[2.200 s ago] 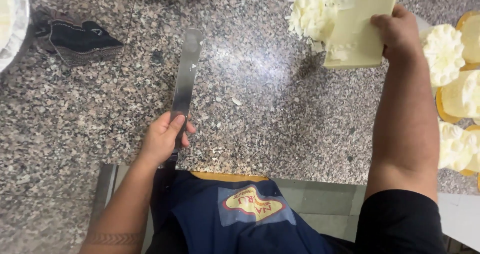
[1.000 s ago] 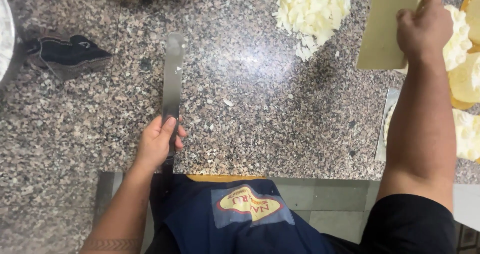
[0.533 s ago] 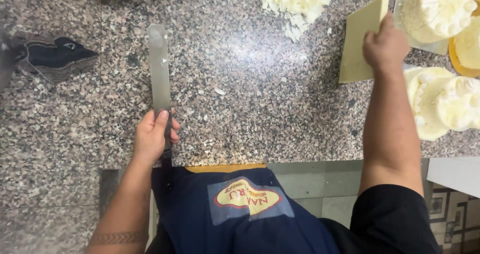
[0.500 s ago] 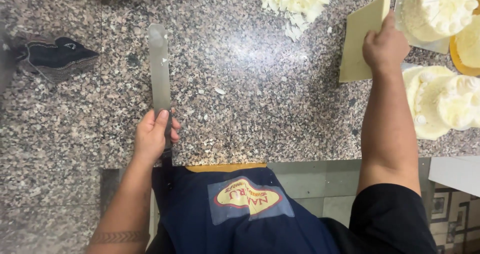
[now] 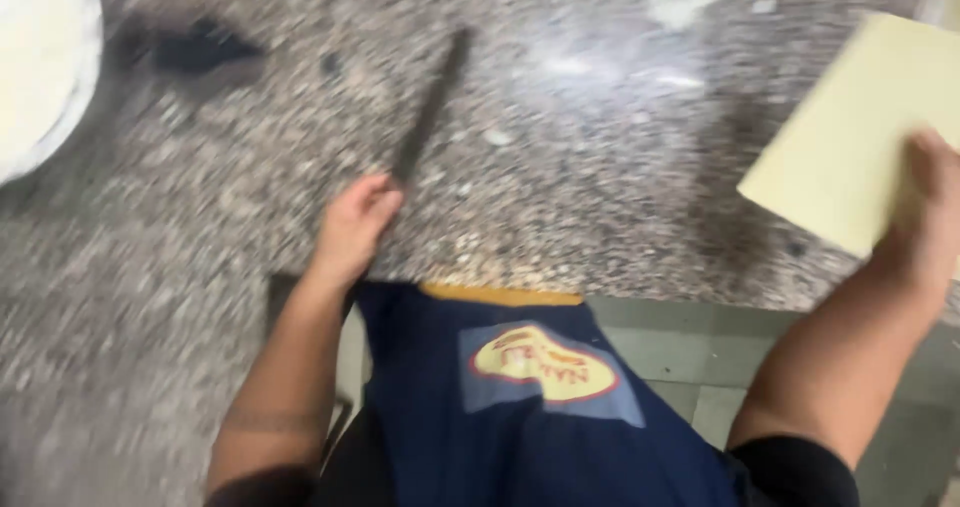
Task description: The person holds a block of white chocolate on the granite counter and repeatedly drags a long knife across its surface to shave off curls, letting the shavings accumulate in a pile on the counter. They reposition and turn the block between passes and continue shaving more curls.
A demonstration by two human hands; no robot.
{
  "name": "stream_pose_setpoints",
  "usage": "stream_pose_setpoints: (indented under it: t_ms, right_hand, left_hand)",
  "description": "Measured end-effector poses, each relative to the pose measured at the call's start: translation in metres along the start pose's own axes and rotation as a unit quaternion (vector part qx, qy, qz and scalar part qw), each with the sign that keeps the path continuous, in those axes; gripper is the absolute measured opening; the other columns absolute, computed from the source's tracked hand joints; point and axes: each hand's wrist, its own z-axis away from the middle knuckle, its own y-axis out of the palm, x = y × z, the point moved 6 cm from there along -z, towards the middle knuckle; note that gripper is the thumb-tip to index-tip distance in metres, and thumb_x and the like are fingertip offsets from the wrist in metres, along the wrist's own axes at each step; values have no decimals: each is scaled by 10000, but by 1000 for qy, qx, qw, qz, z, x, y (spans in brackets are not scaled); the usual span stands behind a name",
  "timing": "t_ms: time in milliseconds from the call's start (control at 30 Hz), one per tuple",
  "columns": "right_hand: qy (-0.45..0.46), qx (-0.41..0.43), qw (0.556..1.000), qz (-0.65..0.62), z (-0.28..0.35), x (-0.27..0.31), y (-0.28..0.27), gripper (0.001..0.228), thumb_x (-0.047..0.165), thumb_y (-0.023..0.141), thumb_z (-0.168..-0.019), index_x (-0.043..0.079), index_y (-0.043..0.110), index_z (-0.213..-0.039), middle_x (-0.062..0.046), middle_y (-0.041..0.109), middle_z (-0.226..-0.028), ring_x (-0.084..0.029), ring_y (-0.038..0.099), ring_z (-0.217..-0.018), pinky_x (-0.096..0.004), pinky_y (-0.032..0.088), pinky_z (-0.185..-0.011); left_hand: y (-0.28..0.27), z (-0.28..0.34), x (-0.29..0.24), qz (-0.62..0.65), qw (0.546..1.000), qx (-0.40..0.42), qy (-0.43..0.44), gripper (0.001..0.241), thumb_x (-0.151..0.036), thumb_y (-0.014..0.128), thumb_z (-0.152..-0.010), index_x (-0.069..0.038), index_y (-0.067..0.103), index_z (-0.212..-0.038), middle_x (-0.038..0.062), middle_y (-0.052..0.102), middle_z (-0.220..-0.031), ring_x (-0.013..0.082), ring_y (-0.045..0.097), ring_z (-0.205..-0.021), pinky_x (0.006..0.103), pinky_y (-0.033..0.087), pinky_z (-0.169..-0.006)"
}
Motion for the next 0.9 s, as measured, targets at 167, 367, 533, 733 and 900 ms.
stream_pose_setpoints:
  t_ms: [167,367,533,733,900]
  right_hand:
    - [75,46,988,-124,98,-44,78,510,180,552,-1114,-84,482,-1545,-217,612,-1438,-320,659,-1260,-413,513,-1124]
    - [27,136,989,-58,161,-62,118,503,344,534,-1122,-26,497,-1461,-177,615,-1331,-259,636,-1124,-364,518,-980]
    - [123,17,967,-221,176,-119,51,562,330,471,-1102,-63,467,-1504,-219,601,-1354,-311,636,-1160,-386,515,-1029]
    - [117,-28,961,-251,177,-91,95,583,291,482,-1072,-66,446,-1531,-216,569,-1399,-308,612,-1204,-383,502,-1052]
    - [-25,68,992,-106,170,-26,160,630,297,627,-1058,-33,437,-1559,-150,600,-1315,-240,627,-1102,-331,522,-962]
  left_hand:
    - [0,53,-84,-230,968,-2,105,245,-158,689,-994,-57,676,-1217,35,660,-998,185,649,-907,332,531,-782]
    - [-5,103,-106,-466,859,43,205,210,-76,671,-965,-132,720,-1162,85,651,-1025,324,636,-989,437,526,-844]
    - [4,106,-81,-528,810,91,238,261,-46,658,-914,-172,731,-1131,58,620,-1000,294,605,-984,423,493,-852]
    - [33,34,-97,-555,760,94,325,338,-8,642,-855,-161,709,-1148,61,608,-1071,299,587,-1037,443,474,-886]
    - [72,-79,-130,-551,712,86,426,344,-1,629,-893,-151,724,-1187,79,604,-1082,330,586,-1055,454,491,-896]
